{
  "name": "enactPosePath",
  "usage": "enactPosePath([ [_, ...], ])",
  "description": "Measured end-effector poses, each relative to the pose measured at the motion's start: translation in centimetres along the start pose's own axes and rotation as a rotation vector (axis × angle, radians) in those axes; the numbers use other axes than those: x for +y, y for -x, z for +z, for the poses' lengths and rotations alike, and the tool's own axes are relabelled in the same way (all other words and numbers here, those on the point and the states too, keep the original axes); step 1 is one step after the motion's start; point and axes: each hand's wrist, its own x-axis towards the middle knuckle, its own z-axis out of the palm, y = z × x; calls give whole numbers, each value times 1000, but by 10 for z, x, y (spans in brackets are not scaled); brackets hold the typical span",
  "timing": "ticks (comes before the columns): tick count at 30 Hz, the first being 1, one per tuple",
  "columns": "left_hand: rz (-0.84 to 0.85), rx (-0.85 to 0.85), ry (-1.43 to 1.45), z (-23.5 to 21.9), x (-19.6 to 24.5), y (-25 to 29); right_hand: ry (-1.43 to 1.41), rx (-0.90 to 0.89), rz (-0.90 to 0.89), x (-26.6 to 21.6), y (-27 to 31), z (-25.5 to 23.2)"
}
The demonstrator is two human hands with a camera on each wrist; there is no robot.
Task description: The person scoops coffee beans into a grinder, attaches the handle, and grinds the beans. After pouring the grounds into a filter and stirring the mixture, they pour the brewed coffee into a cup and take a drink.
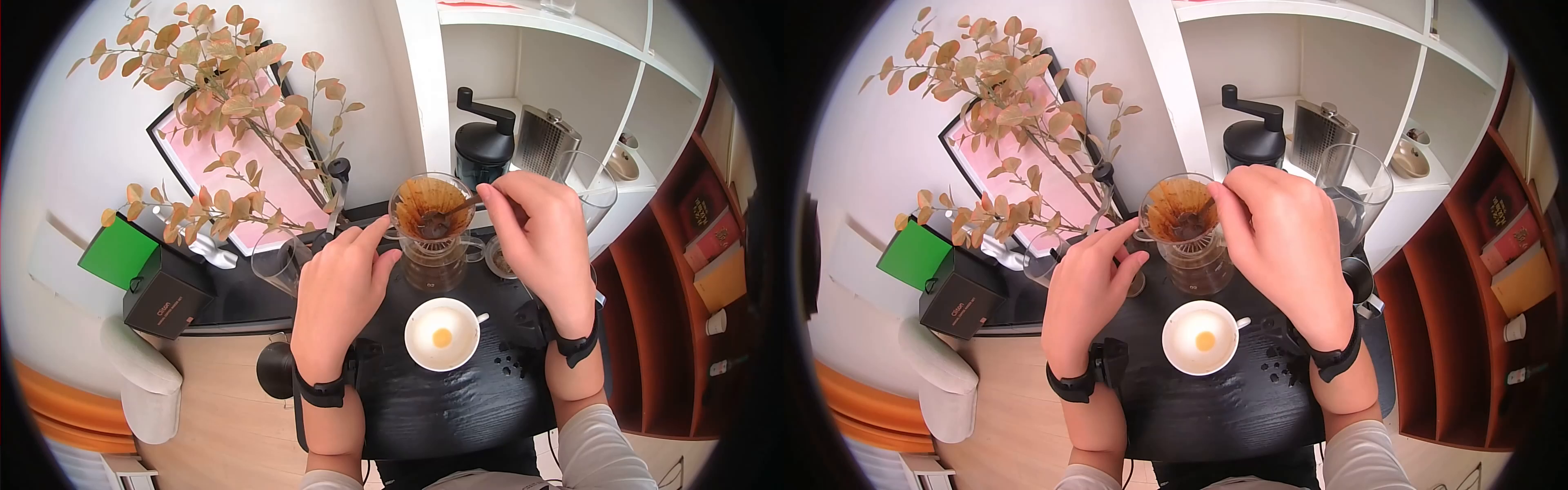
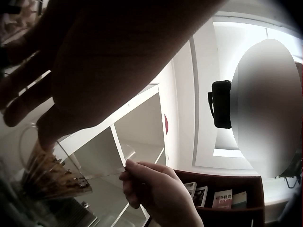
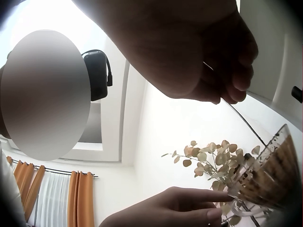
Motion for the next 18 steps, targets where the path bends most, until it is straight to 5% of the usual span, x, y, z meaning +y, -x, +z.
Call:
enactPosePath([
  [18,-9,-9,-14,-1,0,1,56,1,-12,2,1,4],
])
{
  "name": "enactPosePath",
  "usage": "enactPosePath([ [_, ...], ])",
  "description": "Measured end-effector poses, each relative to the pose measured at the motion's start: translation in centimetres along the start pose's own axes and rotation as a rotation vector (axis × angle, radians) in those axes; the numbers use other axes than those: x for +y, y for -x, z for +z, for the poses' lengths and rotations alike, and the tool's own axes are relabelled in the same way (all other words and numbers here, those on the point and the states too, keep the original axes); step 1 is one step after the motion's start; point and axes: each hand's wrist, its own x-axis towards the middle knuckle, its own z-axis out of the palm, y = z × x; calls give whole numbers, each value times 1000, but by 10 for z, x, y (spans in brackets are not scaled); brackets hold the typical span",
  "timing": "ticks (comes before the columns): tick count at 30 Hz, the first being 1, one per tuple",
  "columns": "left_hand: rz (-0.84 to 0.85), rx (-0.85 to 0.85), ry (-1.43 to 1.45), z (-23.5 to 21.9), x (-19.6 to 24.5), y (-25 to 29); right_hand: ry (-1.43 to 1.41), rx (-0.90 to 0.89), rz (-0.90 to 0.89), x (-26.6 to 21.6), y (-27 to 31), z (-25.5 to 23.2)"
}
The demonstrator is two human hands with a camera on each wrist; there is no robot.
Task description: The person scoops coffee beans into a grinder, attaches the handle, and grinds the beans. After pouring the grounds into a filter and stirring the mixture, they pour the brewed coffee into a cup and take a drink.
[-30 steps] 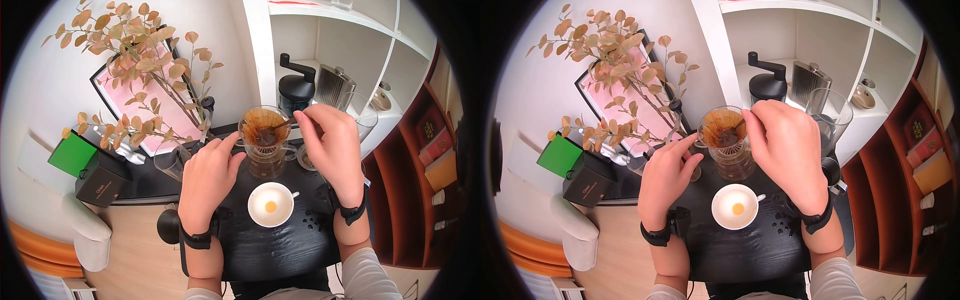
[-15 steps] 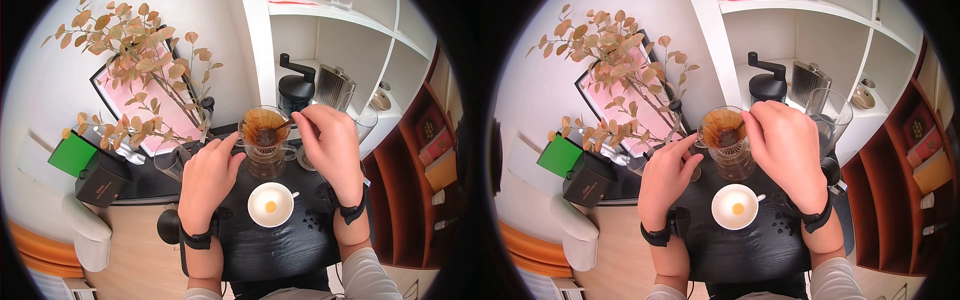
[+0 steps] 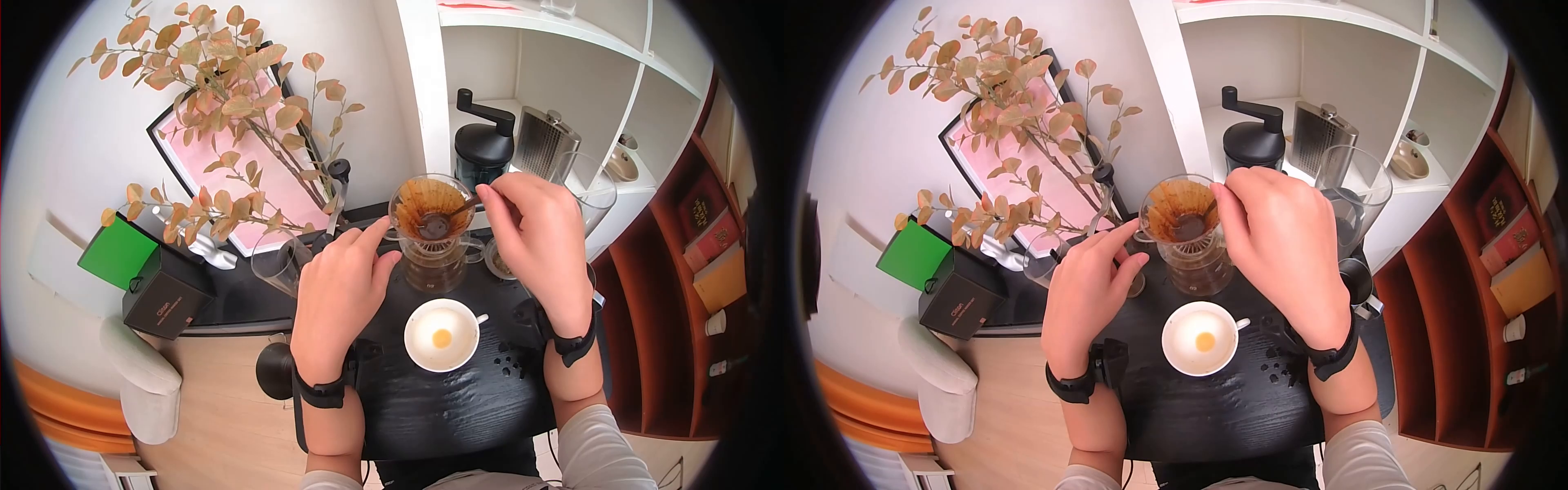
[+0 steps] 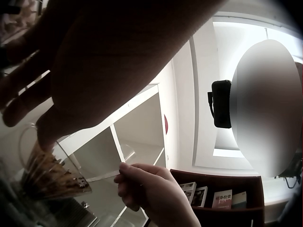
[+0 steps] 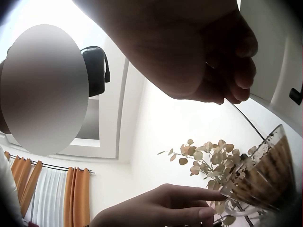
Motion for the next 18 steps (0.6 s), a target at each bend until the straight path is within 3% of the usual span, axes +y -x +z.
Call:
enactPosePath([
  [13,50,43,37,8,-9,-3,-16,16,-19,4,-1,1],
  [18,39,56,16,14,-12,-5,-26,-70,-61,4,0,-1],
])
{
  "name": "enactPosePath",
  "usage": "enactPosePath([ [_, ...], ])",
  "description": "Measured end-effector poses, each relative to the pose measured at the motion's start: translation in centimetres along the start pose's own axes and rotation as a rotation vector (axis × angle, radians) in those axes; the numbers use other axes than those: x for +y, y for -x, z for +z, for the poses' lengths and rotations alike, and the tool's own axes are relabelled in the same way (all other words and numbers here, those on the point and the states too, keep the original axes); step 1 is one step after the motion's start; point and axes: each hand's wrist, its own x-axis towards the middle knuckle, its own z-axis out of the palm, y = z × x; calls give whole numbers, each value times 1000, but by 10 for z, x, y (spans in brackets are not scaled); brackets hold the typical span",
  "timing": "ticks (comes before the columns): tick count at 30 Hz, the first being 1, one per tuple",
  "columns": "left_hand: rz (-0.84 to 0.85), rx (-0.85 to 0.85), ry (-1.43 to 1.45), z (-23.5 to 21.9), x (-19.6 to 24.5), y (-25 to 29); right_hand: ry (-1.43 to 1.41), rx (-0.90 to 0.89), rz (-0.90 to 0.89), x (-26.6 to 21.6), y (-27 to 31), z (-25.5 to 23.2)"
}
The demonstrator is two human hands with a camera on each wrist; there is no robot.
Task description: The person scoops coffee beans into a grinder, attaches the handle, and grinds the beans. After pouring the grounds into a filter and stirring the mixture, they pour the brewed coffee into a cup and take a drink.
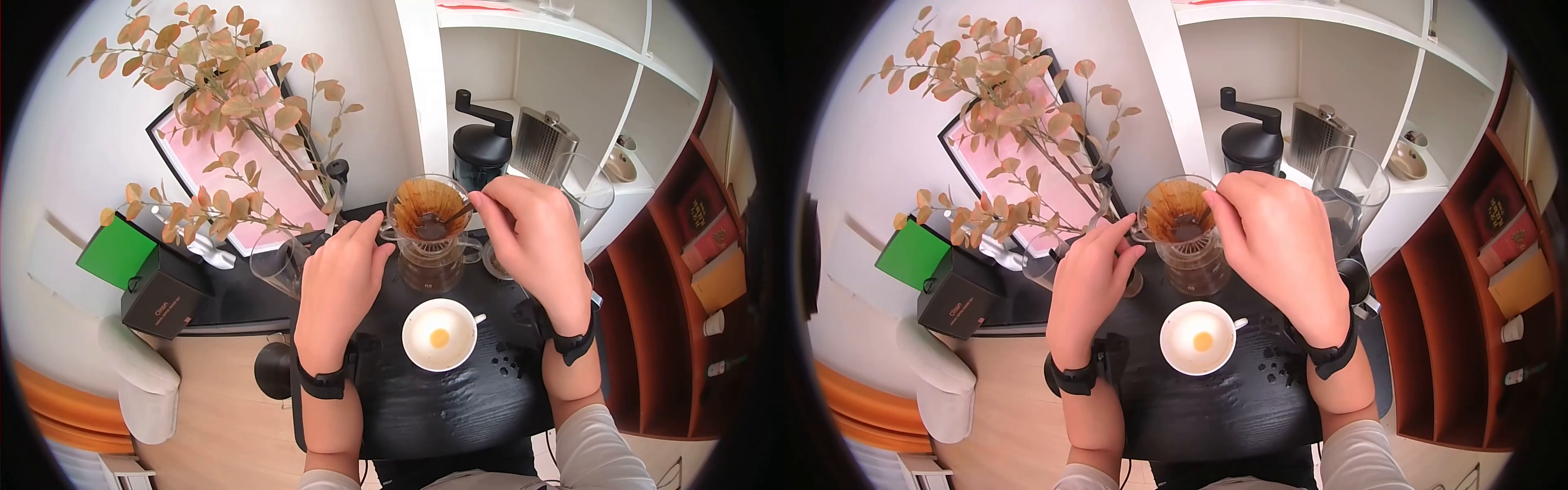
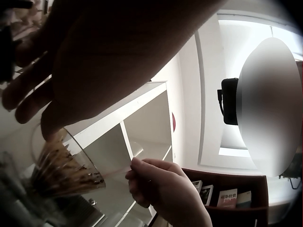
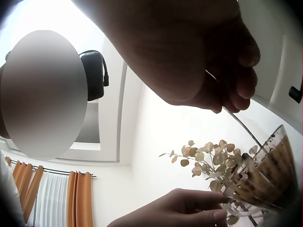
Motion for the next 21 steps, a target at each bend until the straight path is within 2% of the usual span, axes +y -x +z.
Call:
enactPosePath([
  [6,15,11,-32,2,0,-1,-39,75,12,0,-2,0],
  [13,26,31,-25,3,-1,-2,29,9,21,1,0,-3],
  [16,12,18,-37,2,0,-2,-17,13,20,1,-2,-3],
  [18,16,19,-38,2,-1,-1,-57,77,35,2,-3,-2],
  [21,18,21,-31,4,-2,-1,2,57,55,3,-2,0],
])
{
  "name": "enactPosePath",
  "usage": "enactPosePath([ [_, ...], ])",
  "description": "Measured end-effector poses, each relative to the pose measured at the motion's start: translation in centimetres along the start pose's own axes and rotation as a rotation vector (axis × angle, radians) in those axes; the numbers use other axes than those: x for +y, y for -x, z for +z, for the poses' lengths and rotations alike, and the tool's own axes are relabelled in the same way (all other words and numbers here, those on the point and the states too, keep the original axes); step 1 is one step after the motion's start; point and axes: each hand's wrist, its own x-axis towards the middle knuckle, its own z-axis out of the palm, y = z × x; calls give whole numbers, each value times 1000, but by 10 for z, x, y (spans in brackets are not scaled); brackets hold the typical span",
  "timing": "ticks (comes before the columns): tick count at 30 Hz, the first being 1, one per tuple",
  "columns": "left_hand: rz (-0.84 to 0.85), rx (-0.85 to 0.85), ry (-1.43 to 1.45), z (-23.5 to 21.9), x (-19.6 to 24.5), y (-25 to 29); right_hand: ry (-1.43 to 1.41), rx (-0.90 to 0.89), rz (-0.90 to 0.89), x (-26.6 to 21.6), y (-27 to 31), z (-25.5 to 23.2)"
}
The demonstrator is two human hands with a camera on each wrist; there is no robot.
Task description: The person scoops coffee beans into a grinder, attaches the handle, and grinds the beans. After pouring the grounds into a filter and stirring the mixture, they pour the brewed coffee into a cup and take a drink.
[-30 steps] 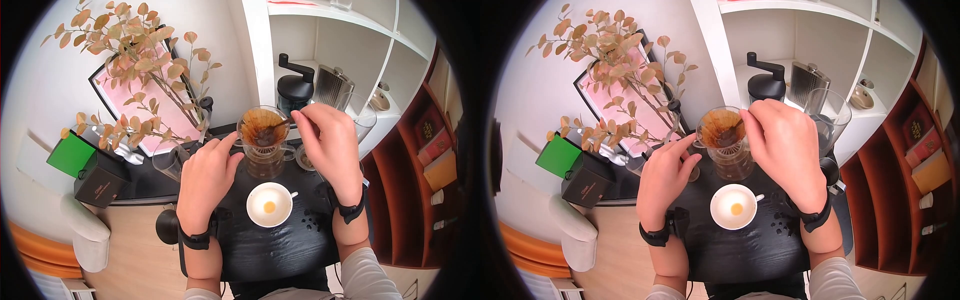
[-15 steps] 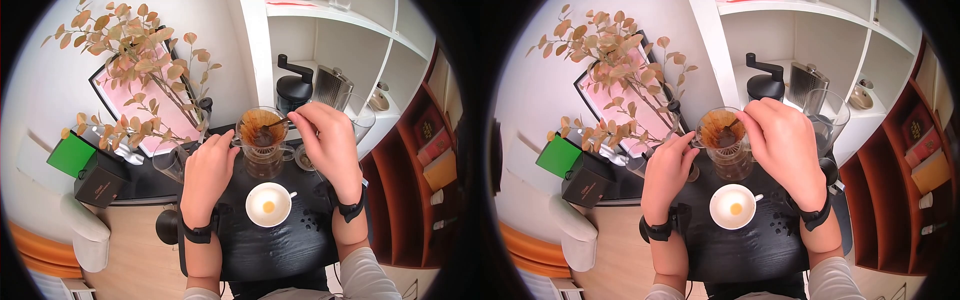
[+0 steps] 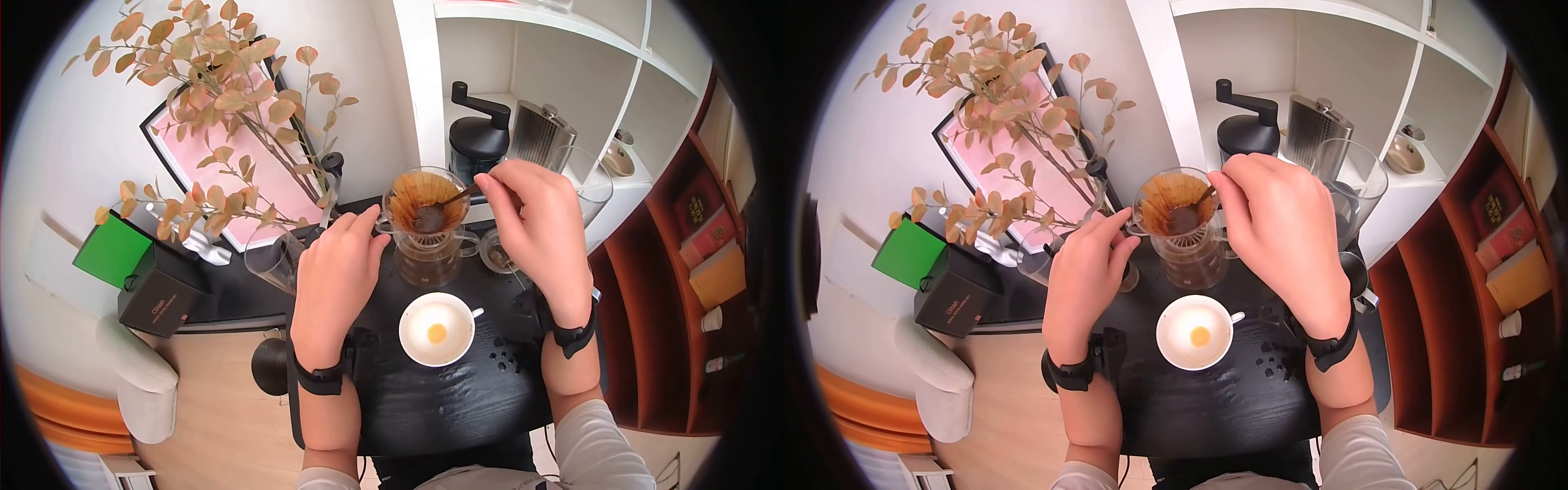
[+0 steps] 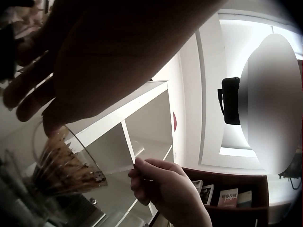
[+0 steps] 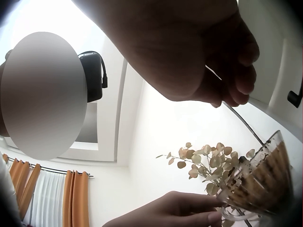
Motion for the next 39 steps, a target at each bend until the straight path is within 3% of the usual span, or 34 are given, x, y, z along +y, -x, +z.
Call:
enactPosePath([
  [7,-42,9,34,-2,6,0,-49,-50,15,-5,1,-1],
  [13,-17,22,1,-1,8,0,-50,37,28,-2,0,1],
  [22,-48,-8,19,1,9,-1,-14,-77,32,-6,1,-4],
  [28,-60,-12,12,1,9,-1,-68,30,27,-1,0,2],
  [35,-24,22,-10,8,5,-2,-110,-72,36,-3,2,0],
  [39,-39,3,78,6,1,-4,-192,-5,134,0,-1,-7],
])
